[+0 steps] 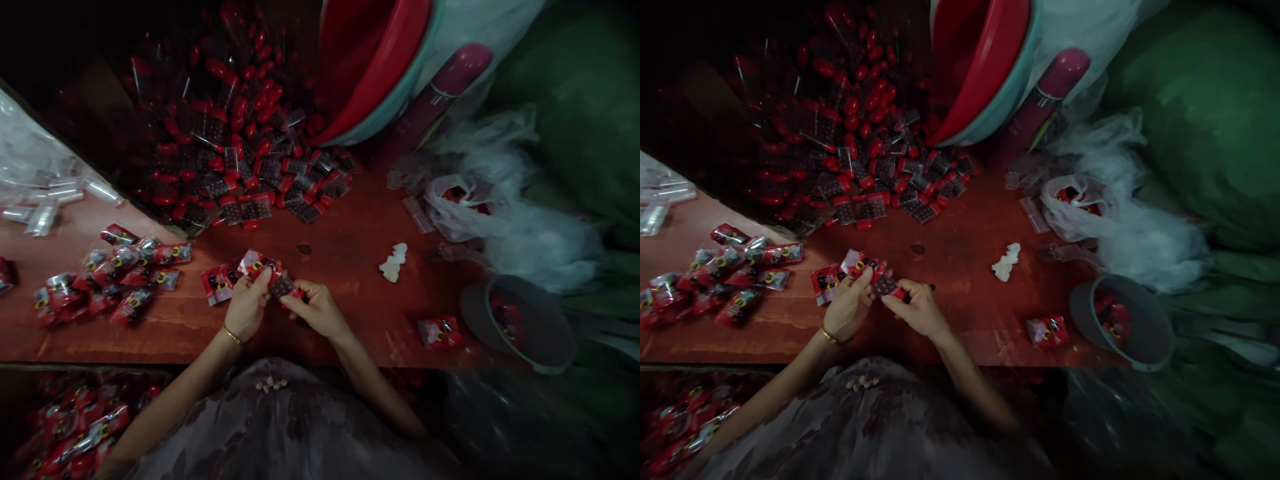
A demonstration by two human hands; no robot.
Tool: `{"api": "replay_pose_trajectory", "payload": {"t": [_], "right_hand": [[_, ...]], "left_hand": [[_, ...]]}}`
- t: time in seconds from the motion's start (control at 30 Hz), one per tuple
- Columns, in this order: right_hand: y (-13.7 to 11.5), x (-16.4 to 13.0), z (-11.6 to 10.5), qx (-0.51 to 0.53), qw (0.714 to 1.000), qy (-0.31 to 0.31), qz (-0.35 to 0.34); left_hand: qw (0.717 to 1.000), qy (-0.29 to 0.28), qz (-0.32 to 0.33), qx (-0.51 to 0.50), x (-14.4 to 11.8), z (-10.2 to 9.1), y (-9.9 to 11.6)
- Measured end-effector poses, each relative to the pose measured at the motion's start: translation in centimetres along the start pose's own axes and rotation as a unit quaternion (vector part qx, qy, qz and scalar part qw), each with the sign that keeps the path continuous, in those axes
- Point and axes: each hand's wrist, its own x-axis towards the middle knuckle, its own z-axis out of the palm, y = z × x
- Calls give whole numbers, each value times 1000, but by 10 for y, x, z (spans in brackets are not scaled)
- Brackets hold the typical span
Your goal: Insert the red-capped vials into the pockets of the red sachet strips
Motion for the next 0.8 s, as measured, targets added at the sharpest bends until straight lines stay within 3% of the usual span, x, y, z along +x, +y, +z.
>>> {"api": "replay_pose_trajectory", "payload": {"t": [0.17, 0.33, 0.57, 0.8], "right_hand": [[-12, 5, -3, 6, 1000, -22, 0], [-8, 8, 6, 68, 997, 24, -25], [4, 5, 11, 96, 993, 43, -62], [9, 7, 15, 163, 983, 65, -47]], "left_hand": [[999, -17, 28, 30, -1, 0, -1], [996, -61, 34, 53, -2, -2, -5], [997, -73, -10, 3, -2, 1, 2], [992, -108, -63, 16, -8, -1, -1]]}}
